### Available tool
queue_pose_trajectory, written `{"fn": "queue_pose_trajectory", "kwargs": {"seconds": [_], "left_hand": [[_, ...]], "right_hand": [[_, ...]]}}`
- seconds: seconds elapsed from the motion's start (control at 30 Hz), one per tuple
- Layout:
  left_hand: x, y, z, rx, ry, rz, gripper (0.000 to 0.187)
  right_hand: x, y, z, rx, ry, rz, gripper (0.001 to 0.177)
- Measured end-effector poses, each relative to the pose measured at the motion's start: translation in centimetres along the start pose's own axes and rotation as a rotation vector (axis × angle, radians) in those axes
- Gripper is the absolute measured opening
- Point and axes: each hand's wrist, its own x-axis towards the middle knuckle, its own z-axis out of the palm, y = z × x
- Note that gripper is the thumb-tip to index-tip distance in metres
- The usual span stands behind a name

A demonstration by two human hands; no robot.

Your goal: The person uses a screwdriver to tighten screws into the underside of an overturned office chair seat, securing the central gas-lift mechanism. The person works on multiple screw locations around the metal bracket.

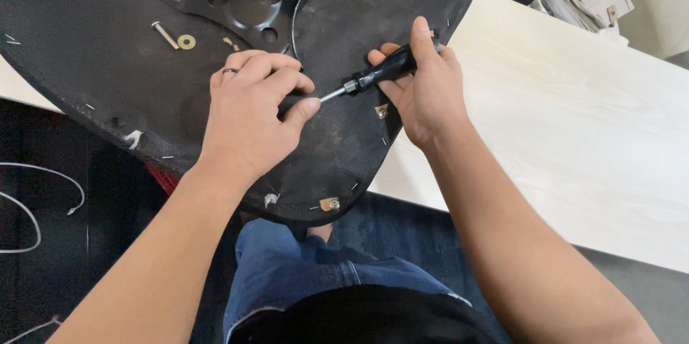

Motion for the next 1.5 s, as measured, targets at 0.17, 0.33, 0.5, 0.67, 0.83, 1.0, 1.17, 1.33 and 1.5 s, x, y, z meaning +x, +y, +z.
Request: {"fn": "queue_pose_trajectory", "kwargs": {"seconds": [0.17, 0.33, 0.5, 0.67, 0.83, 1.0, 1.17, 1.33, 1.5], "left_hand": [[0.3, 0.2, 0.1, 0.024, -0.023, -0.001, 0.01], [0.5, 0.2, 0.2, 0.042, -0.028, -0.01, 0.01], [0.8, 0.0, 0.8, 0.066, -0.025, -0.028, 0.005], [1.6, 0.2, 1.4, 0.134, -0.01, -0.015, 0.007], [2.3, 1.2, 2.4, 0.151, -0.025, -0.033, 0.009], [3.2, 3.9, 4.3, 0.021, -0.133, 0.047, 0.013], [3.4, 5.8, 5.7, -0.036, -0.252, -0.02, 0.015], [3.2, 5.8, 5.8, -0.015, -0.23, 0.018, 0.014], [3.1, 5.8, 6.1, -0.003, -0.222, -0.006, 0.013]], "right_hand": [[0.2, -0.1, 0.0, 0.007, 0.017, 0.025, 0.052], [0.5, -0.2, -0.1, -0.004, 0.019, 0.043, 0.05], [0.8, -0.1, -0.5, -0.001, -0.007, 0.04, 0.052], [1.3, 0.0, -1.3, 0.057, -0.04, 0.046, 0.051], [1.7, -1.8, -3.1, 0.038, -0.048, -0.146, 0.047], [1.1, -6.2, -5.1, -0.091, -0.078, -0.489, 0.041], [-1.2, -9.0, -5.3, -0.273, -0.166, -0.777, 0.032], [-3.0, -9.0, -3.6, -0.42, -0.256, -0.942, 0.032], [-3.9, -8.6, -2.3, -0.534, -0.28, -1.008, 0.035]]}}
